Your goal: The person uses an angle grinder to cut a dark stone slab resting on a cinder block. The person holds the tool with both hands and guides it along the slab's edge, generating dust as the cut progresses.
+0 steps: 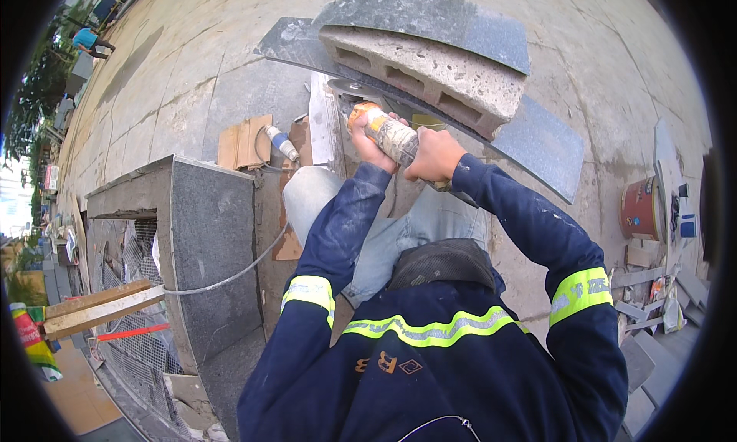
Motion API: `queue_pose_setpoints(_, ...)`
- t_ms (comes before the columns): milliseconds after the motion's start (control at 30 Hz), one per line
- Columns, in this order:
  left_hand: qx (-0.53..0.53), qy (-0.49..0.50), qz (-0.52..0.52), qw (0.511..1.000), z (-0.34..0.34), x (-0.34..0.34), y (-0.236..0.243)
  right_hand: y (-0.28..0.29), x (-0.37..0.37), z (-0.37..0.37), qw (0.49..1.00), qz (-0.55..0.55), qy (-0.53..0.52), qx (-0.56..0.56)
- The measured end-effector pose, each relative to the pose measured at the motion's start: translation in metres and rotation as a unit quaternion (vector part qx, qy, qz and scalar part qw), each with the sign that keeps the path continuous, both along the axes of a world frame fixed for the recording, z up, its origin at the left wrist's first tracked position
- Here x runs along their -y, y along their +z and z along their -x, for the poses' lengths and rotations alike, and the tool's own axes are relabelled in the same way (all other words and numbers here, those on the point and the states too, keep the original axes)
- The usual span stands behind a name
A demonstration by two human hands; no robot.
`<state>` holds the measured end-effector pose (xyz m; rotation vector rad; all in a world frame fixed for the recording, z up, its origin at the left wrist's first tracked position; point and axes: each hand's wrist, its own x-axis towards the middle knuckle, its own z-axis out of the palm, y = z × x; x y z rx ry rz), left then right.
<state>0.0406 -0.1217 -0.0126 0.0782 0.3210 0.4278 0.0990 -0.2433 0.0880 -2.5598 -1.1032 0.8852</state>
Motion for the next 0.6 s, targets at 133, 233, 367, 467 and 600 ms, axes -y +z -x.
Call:
queue_pose_setpoints(133, -0.006, -0.003, 0.018, 1.0, -0.003, -0.007, -0.005, 0.0, -0.005, -0.004, 1.0, 0.0, 0.007, -0.006)
queue_pose_setpoints(233, -0.006, -0.005, 0.019, 1.0, -0.005, -0.01, -0.012, 0.002, -0.008, -0.004, 1.0, 0.003, 0.007, -0.01)
queue_pose_setpoints(367, -0.019, 0.001, -0.002, 1.0, -0.006, -0.016, -0.011, -0.01, -0.014, -0.007, 1.0, -0.021, -0.001, -0.013)
queue_pose_setpoints(467, -0.033, 0.017, -0.012, 0.999, -0.01, -0.026, -0.018, -0.013, -0.022, -0.01, 1.0, -0.018, -0.003, -0.022)
queue_pose_setpoints(600, -0.068, 0.048, -0.041, 0.996, -0.018, -0.035, -0.026, -0.021, -0.031, -0.016, 1.0, -0.019, 0.004, -0.015)
